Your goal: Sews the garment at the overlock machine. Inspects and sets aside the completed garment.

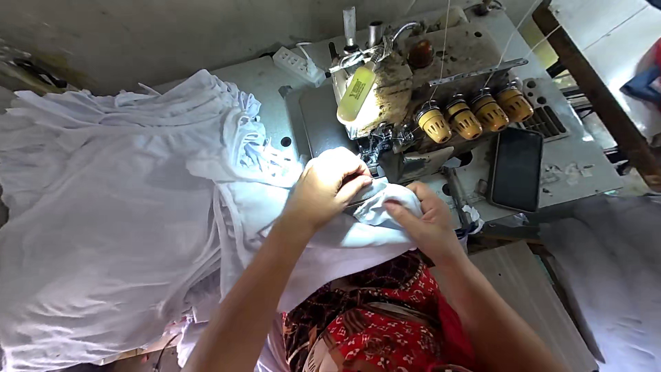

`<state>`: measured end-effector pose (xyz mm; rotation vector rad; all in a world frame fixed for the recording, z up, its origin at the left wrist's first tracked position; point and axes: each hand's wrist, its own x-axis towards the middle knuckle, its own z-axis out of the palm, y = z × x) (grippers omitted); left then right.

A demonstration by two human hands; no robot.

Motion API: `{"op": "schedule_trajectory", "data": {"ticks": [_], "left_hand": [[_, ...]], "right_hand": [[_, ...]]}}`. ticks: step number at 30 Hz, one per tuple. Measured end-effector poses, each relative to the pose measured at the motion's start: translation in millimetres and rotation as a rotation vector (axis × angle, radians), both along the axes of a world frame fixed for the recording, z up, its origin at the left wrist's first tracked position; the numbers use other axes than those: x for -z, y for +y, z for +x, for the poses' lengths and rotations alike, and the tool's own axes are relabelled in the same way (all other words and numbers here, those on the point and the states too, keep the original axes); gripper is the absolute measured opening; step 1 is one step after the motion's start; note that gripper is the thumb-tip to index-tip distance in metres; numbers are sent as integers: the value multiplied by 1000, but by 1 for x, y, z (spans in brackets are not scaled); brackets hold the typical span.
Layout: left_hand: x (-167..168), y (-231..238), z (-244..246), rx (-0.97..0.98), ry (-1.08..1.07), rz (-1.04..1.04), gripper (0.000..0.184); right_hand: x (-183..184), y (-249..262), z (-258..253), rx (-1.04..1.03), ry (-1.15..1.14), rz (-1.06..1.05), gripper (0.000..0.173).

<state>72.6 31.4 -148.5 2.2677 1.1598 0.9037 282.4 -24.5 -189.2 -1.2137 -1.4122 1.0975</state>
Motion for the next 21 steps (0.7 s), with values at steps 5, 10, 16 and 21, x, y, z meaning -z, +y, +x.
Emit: {"op": "schedule_trajectory", "data": {"ticks": [5,10,16,21], "left_hand": [[11,-4,19,-302,-22,6,13],[2,11,30,-454,180,-1,20],[7,5,9,-157,-14,-16,12],[8,15,9,-228,-42,37,16]], "right_hand": [[6,13,18,-72,-66,47,16],[8,30,16,-35,-367,212,26],[1,17,17,-74,-280,311,25],[4,23,18,-11,-418,276,25]]}}
